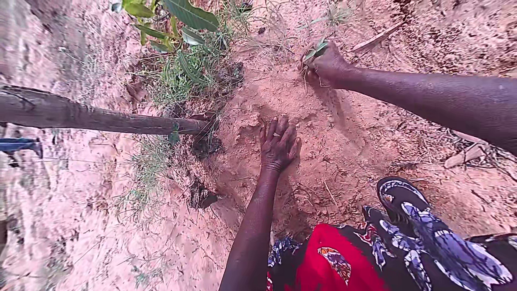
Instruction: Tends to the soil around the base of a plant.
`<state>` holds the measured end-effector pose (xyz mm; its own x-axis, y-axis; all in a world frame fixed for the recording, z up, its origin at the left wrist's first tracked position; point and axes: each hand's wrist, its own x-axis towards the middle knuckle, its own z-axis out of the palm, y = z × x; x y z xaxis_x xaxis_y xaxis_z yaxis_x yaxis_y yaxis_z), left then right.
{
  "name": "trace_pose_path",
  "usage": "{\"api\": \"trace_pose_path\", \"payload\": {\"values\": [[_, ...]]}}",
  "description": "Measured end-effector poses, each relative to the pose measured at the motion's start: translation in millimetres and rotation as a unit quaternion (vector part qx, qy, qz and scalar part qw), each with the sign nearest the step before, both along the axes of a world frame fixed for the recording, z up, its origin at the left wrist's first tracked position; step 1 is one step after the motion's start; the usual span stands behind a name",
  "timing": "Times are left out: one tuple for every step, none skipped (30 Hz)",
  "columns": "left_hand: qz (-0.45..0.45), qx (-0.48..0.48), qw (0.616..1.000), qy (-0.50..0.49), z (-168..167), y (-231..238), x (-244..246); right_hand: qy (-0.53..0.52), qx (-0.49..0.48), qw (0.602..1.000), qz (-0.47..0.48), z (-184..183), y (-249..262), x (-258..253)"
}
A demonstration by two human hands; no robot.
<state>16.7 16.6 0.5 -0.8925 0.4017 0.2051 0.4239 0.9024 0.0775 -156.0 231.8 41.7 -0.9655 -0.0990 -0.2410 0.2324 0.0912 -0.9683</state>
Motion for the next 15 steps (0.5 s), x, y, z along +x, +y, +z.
{"api": "trace_pose_path", "payload": {"values": [[0.0, 0.001, 1.0, 0.002, -0.7, -0.2, -0.2, 0.029, 0.057, 0.998, 0.024, 4.7, -8.0, -8.0], [0.001, 0.002, 1.0, 0.0, -0.9, 0.1, -0.1, 0.055, 0.125, 0.989, 0.053, 12.8, -17.1, -13.5], [0.002, 0.002, 1.0, -0.003, -0.4, 0.4, 0.0, 0.062, 0.189, 0.977, 0.082, 24.4, -26.7, -16.2], [0.004, 0.001, 1.0, -0.007, 0.5, 0.7, 0.4, 0.06, 0.234, 0.965, 0.107, 31.2, -36.9, -20.4], [0.005, 0.002, 1.0, -0.008, 1.6, 0.9, 0.6, 0.062, 0.26, 0.956, 0.12, 32.5, -47.1, -26.3], [0.006, 0.003, 1.0, -0.009, 2.5, 0.8, 0.5, 0.077, 0.271, 0.952, 0.124, 28.6, -56.7, -32.7], [0.007, 0.003, 1.0, -0.011, 2.6, 0.5, 0.1, 0.096, 0.275, 0.949, 0.12, 24.1, -65.2, -37.0], [0.008, 0.001, 1.0, -0.015, 2.4, 0.2, -0.2, 0.119, 0.273, 0.948, 0.116, 19.4, -72.3, -40.1], [0.008, 0.001, 1.0, -0.015, 1.9, 0.2, -0.5, 0.151, 0.268, 0.945, 0.113, 14.0, -78.2, -42.2], [0.008, 0.0, 1.0, -0.015, 1.3, 0.1, -0.4, 0.172, 0.268, 0.94, 0.121, 13.0, -82.4, -41.7], [0.008, -0.002, 1.0, -0.014, 0.7, -0.1, 0.0, 0.193, 0.271, 0.934, 0.129, 13.0, -85.1, -40.3], [0.007, -0.002, 1.0, -0.012, 0.4, 0.0, 0.3, 0.222, 0.27, 0.928, 0.131, 10.2, -86.2, -40.6], [0.007, -0.001, 1.0, -0.01, 0.2, 0.0, 0.1, 0.249, 0.267, 0.922, 0.128, 6.8, -85.2, -42.6], [0.006, -0.002, 1.0, -0.007, 0.2, 0.2, 0.2, 0.272, 0.264, 0.917, 0.123, 3.6, -82.6, -44.7], [0.006, -0.003, 1.0, -0.005, 0.0, 0.1, 0.3, 0.291, 0.254, 0.916, 0.109, 0.6, -79.7, -45.9]]}}
